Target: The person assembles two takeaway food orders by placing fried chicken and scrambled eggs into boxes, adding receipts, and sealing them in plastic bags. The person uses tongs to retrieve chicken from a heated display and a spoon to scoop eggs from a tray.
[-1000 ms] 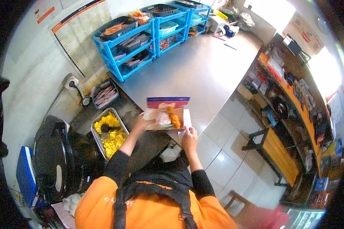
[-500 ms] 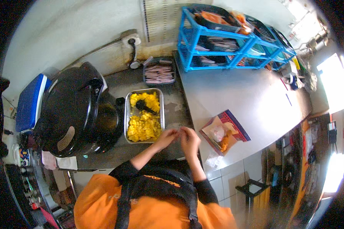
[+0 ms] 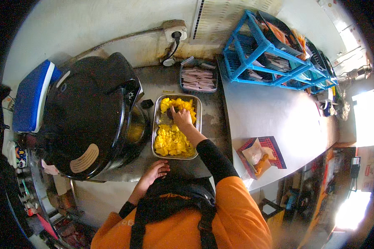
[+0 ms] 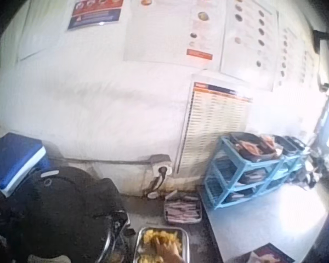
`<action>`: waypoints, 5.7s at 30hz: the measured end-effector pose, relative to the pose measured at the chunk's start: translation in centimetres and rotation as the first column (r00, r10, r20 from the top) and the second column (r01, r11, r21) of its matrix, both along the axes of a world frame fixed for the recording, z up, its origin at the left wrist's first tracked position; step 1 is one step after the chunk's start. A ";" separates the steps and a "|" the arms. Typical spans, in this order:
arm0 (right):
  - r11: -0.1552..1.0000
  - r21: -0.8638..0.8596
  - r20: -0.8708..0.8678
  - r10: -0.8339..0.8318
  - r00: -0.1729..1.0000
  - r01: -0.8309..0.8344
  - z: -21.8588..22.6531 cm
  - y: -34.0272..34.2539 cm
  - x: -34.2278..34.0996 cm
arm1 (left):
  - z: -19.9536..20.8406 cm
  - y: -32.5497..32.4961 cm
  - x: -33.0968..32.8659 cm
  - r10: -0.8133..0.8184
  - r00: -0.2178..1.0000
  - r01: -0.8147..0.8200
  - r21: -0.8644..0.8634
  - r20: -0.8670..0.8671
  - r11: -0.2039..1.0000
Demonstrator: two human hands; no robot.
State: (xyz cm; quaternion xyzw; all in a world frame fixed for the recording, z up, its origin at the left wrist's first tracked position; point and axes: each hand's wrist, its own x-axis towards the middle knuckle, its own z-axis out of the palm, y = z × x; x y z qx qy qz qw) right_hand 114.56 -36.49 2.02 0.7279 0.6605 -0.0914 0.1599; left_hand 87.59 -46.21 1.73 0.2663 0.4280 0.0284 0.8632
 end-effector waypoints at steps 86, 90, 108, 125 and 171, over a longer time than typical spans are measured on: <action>0.363 0.437 -0.488 -0.673 0.556 0.823 13.9 -32.3 5.8 | 3.9 -3.9 34.3 -0.784 0.605 0.440 0.879 -0.138 0.185; -0.037 0.507 -0.805 -0.377 0.458 0.861 12.4 -31.4 4.3 | 3.9 -3.3 29.9 -0.715 0.695 0.362 0.893 -0.069 0.266; 0.541 0.153 -0.988 0.111 0.110 0.827 2.8 -32.9 -9.4 | 7.4 -1.7 5.2 -0.757 0.503 0.812 0.528 -0.417 0.248; 0.090 0.126 -0.816 -0.557 0.154 0.988 8.7 -49.6 8.6 | 6.7 -21.2 23.0 -0.491 0.522 0.392 0.707 -0.698 -0.588; 0.709 0.706 0.071 -0.067 0.995 -0.002 34.6 -22.9 96.7 | 6.2 -48.1 84.7 -0.302 0.715 0.616 0.772 -0.631 -0.155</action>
